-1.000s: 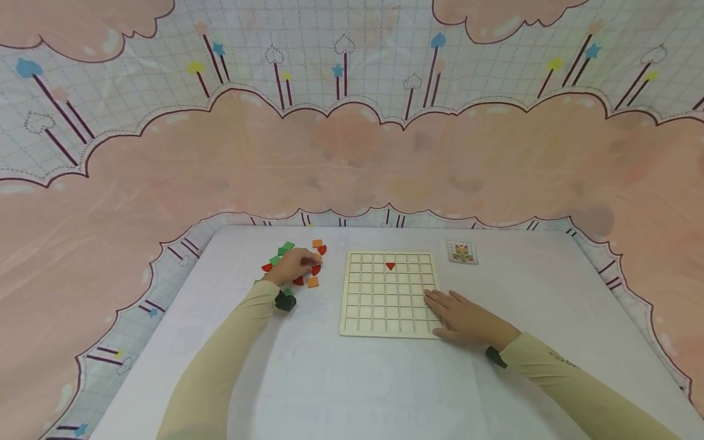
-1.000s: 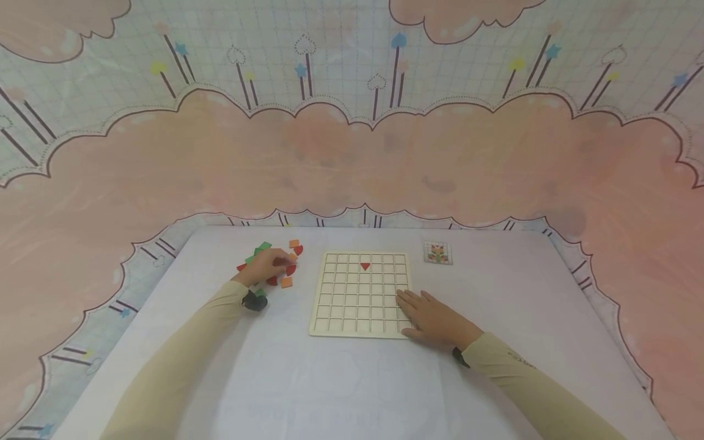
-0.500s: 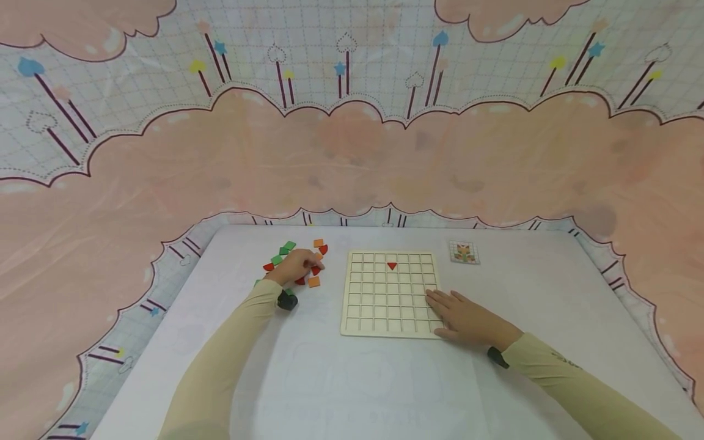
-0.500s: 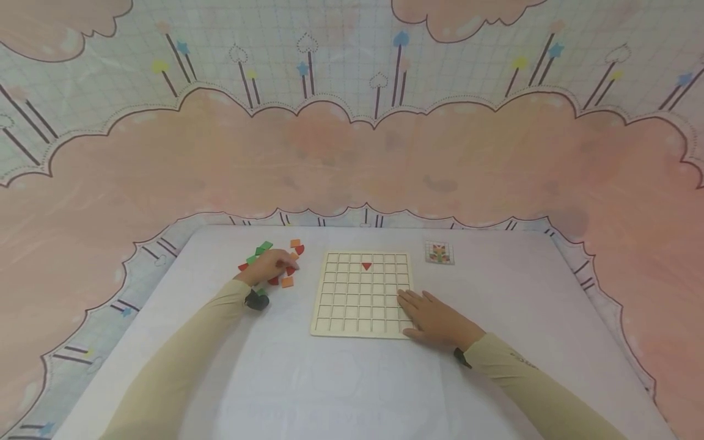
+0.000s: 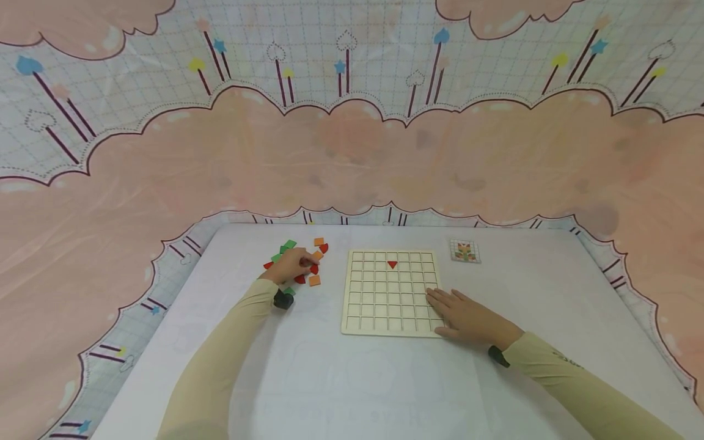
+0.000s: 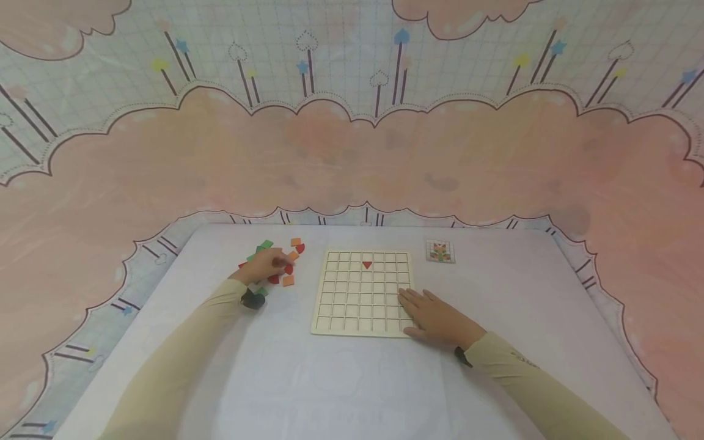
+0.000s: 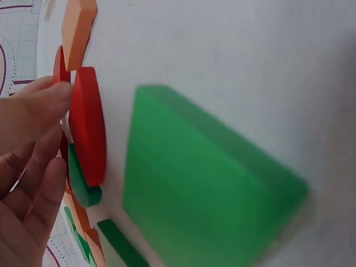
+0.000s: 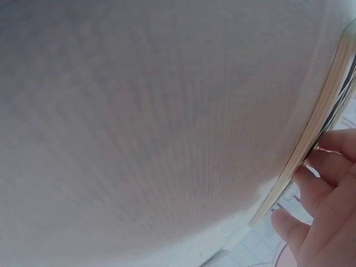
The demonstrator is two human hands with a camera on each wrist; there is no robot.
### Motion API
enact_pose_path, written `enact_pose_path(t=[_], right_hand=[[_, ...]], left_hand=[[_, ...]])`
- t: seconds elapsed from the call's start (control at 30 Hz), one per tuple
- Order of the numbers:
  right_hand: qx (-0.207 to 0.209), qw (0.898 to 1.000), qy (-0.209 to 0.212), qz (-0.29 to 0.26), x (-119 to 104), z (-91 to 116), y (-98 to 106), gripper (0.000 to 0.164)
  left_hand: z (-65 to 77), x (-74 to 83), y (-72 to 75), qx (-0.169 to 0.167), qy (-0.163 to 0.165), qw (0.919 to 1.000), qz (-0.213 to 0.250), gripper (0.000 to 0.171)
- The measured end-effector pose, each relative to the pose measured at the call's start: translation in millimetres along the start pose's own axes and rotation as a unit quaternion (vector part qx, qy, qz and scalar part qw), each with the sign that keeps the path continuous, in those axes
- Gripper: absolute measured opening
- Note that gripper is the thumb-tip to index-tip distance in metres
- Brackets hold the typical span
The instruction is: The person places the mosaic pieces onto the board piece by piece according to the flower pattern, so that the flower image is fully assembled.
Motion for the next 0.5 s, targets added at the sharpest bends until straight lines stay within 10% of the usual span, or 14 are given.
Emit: enact_pose_path(t=[0.5], right_hand=[[0.006, 1.0, 0.007, 0.0, -0.4, 0.6, 1.1, 0.07]], left_hand=[[0.0, -2.2, 0.6, 0.013, -0.029, 0.9995, 0.007, 0.022]])
Point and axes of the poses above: each hand's wrist, its own z-axis away from the middle knuckle, its own y-axis out of the back of the hand, x = y × z, the point moved 4 cm from there along -z, towards the middle knuckle, and after that the axes turned 4 degrees about x, right-handed, at the moved point
